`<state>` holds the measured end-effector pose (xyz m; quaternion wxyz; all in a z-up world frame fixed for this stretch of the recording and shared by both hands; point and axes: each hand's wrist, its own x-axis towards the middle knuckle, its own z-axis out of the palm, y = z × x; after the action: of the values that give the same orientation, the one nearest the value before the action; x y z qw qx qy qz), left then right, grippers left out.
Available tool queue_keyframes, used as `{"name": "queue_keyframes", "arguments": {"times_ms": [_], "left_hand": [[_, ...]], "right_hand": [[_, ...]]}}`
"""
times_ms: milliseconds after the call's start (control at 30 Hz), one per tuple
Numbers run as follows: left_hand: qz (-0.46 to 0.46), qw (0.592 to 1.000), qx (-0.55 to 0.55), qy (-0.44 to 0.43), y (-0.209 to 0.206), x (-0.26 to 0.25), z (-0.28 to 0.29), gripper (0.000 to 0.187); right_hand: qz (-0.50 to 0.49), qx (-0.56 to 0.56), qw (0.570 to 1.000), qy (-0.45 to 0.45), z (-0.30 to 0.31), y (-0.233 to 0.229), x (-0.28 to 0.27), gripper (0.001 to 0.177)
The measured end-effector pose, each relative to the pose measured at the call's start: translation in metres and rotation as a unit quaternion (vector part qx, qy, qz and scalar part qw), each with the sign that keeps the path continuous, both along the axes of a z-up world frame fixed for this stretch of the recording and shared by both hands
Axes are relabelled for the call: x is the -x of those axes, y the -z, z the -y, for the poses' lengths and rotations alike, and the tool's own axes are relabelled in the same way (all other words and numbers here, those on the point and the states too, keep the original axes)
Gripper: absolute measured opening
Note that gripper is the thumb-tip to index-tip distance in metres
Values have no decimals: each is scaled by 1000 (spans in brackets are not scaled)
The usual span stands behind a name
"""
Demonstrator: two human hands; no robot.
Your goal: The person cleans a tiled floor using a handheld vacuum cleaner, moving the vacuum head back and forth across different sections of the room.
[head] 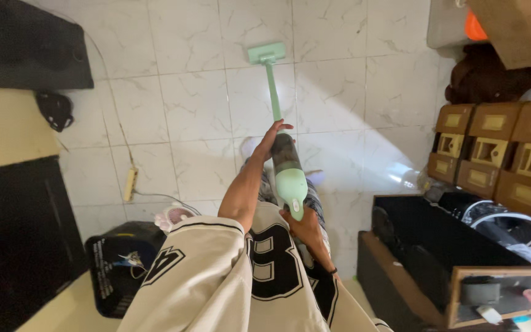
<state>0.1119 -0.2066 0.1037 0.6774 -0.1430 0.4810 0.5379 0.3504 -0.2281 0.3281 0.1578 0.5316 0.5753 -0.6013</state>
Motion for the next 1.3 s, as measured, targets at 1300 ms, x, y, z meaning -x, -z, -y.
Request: {"name": "queue_keyframes", "arguments": {"times_ms": [1300], "left_hand": [[210,970,125,7,35,106,50,64]], "right_hand": [[-4,29,994,103,98,24,117,27]]}}
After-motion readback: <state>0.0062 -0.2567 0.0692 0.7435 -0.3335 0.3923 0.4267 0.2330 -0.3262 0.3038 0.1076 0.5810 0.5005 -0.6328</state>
